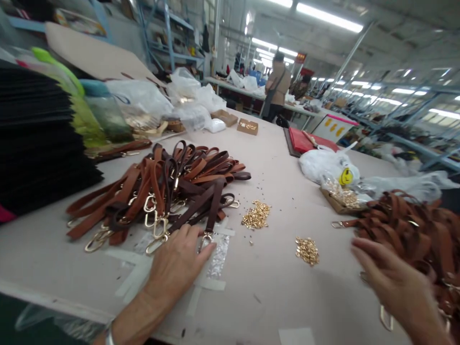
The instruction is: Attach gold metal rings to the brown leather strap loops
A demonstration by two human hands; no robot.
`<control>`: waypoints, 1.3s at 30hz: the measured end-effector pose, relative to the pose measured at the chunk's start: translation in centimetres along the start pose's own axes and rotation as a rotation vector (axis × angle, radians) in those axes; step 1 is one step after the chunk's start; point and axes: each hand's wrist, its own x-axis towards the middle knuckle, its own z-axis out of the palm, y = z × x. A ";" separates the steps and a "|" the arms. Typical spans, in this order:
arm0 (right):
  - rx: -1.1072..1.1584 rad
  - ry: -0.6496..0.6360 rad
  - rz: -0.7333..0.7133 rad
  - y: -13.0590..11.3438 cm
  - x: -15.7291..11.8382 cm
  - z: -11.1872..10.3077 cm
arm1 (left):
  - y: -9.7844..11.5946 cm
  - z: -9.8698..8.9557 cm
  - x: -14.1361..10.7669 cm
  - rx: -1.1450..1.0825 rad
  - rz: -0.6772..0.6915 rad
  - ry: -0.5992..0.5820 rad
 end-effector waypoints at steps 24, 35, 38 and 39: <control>0.463 -0.510 -0.206 -14.5 -3.2 12.9 | 0.4 -1.3 0.5 -0.467 -0.035 -0.121; 1.220 -0.604 0.364 -18.7 -6.6 11.4 | 2.5 -1.7 -3.1 -1.739 -0.351 -0.571; 1.240 -0.593 0.349 -18.5 -6.7 11.5 | 2.6 -1.6 -3.3 -1.711 -0.297 -0.564; 1.244 -0.595 0.352 -18.5 -6.6 11.5 | 2.6 -1.5 -3.4 -1.692 -0.280 -0.546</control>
